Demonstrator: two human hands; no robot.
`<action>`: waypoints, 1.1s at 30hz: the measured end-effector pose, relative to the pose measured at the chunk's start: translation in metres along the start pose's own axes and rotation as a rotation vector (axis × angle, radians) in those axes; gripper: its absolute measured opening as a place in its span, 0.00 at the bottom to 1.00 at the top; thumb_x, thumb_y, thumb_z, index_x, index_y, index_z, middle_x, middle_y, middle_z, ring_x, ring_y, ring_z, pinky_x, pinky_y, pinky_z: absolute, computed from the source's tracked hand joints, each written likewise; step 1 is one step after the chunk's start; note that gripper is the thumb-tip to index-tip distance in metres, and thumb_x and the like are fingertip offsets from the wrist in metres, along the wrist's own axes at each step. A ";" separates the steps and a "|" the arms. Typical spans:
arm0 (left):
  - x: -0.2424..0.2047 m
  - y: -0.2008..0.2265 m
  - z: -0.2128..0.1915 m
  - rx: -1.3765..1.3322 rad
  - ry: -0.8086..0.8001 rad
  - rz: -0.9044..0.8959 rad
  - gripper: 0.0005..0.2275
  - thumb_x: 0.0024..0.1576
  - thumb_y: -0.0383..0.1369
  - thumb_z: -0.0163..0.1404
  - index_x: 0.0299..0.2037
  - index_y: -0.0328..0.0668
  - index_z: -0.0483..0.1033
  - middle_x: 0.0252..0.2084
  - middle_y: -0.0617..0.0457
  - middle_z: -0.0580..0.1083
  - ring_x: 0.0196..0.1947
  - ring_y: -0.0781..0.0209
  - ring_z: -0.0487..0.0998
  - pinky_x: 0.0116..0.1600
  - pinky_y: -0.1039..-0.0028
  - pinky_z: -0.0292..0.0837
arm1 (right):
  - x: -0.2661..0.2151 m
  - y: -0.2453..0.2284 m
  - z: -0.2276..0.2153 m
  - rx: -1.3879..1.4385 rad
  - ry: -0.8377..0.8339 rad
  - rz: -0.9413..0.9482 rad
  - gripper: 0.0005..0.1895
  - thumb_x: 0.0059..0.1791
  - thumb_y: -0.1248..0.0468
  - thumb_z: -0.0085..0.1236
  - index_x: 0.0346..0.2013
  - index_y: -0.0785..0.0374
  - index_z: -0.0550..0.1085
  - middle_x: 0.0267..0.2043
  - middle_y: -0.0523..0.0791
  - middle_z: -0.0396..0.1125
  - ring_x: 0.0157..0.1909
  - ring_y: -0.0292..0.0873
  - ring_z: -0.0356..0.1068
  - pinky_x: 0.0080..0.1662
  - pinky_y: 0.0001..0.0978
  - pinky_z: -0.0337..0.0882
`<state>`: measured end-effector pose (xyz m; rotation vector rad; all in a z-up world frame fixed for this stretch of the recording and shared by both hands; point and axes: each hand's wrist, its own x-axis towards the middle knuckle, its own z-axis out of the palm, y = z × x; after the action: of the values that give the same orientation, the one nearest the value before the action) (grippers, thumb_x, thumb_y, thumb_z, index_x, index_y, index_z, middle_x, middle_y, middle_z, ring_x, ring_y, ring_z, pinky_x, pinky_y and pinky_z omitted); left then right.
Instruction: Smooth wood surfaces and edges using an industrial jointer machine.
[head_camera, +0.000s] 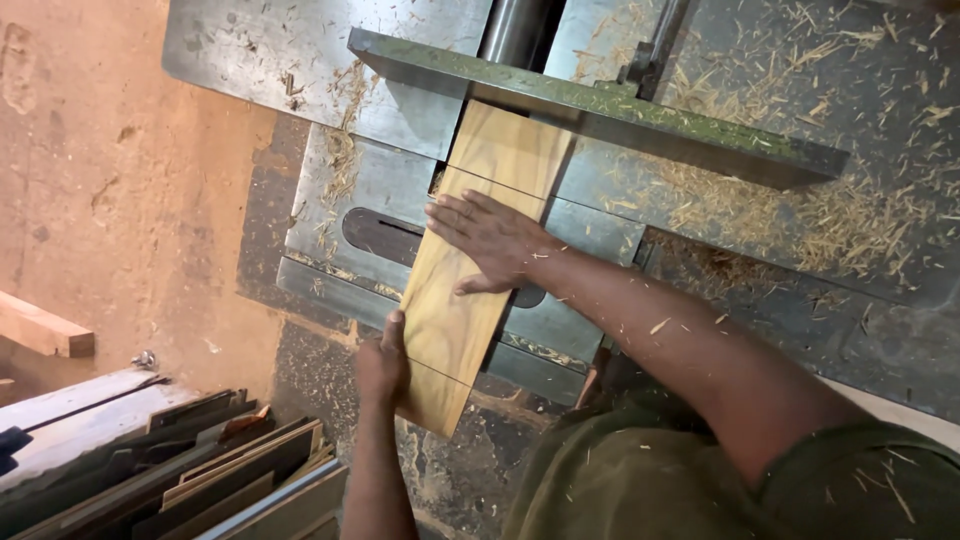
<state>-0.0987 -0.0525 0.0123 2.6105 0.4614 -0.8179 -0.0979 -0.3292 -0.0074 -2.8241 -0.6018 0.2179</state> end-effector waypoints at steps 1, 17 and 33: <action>0.000 0.000 -0.001 0.005 0.001 0.001 0.38 0.61 0.63 0.39 0.36 0.24 0.83 0.38 0.29 0.80 0.39 0.36 0.81 0.48 0.49 0.73 | 0.001 0.000 -0.001 -0.018 -0.006 -0.001 0.57 0.47 0.26 0.38 0.75 0.64 0.44 0.80 0.48 0.35 0.80 0.48 0.31 0.75 0.44 0.32; 0.033 -0.018 -0.004 -0.010 0.036 0.054 0.40 0.59 0.64 0.38 0.37 0.21 0.81 0.35 0.28 0.78 0.37 0.37 0.79 0.47 0.49 0.71 | 0.027 -0.002 -0.002 0.019 -0.055 0.010 0.58 0.47 0.25 0.39 0.75 0.63 0.43 0.81 0.48 0.33 0.80 0.47 0.30 0.75 0.44 0.30; 0.063 -0.023 -0.025 0.008 0.073 0.104 0.40 0.60 0.64 0.37 0.39 0.22 0.81 0.38 0.24 0.77 0.40 0.30 0.79 0.50 0.49 0.71 | 0.066 -0.002 -0.001 0.032 -0.018 -0.023 0.58 0.47 0.26 0.42 0.76 0.64 0.42 0.81 0.48 0.33 0.80 0.47 0.29 0.75 0.44 0.31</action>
<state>-0.0472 -0.0096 -0.0117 2.6540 0.3389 -0.6941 -0.0384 -0.3000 -0.0123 -2.7860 -0.6293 0.2474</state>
